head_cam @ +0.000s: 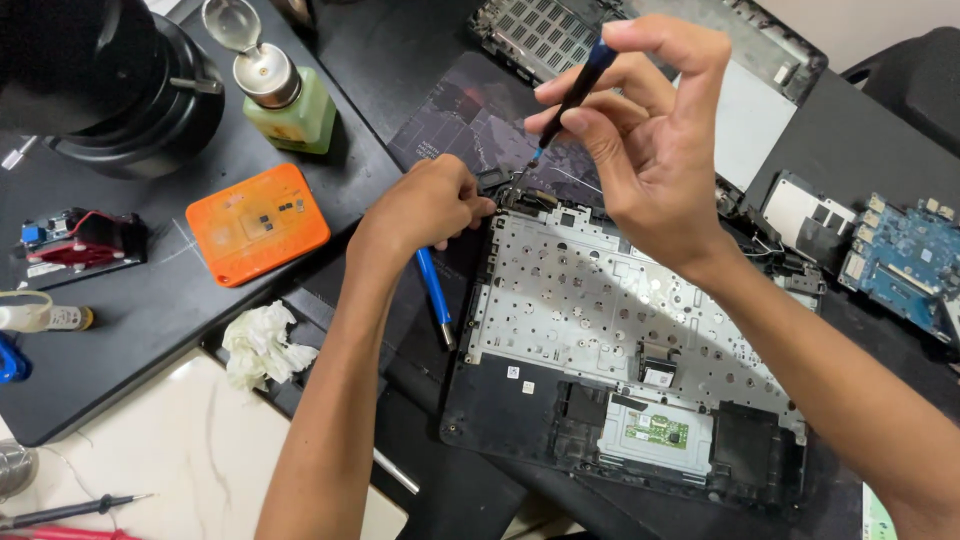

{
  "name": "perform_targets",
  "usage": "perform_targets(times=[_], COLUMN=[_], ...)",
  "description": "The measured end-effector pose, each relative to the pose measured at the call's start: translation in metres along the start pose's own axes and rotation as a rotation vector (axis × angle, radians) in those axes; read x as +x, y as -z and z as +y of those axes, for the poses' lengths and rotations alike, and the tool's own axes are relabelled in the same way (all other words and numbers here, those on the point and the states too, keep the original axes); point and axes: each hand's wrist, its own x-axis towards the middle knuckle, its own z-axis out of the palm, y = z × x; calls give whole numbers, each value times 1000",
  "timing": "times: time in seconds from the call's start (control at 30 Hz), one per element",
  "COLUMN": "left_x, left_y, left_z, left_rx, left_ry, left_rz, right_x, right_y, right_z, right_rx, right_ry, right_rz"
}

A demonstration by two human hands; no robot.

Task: The person assembles a laptop by placing the optical drive into the chassis, securing it with screws, and installing the motherboard. They use a screwdriver and a precision tool to manipulate small components and wires.

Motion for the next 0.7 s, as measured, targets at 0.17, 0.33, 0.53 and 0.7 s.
perform_targets(times=[0.17,0.33,0.53,0.7], left_x=[2,3,2,2], left_y=[3,3,4,3], left_z=[2,1,1,1], left_rx=[12,11,3,-12], left_ry=[-11,-1,-15,-5], left_rz=[-22,-31,-8,-31], right_x=[7,0,8,11], right_y=[2,3,-9,-9], right_z=[-4,9,1,-1], right_rx=[-8,-14,-158,-161], right_ry=[-3,1,-1,25], right_rz=[-42,-41,115,138])
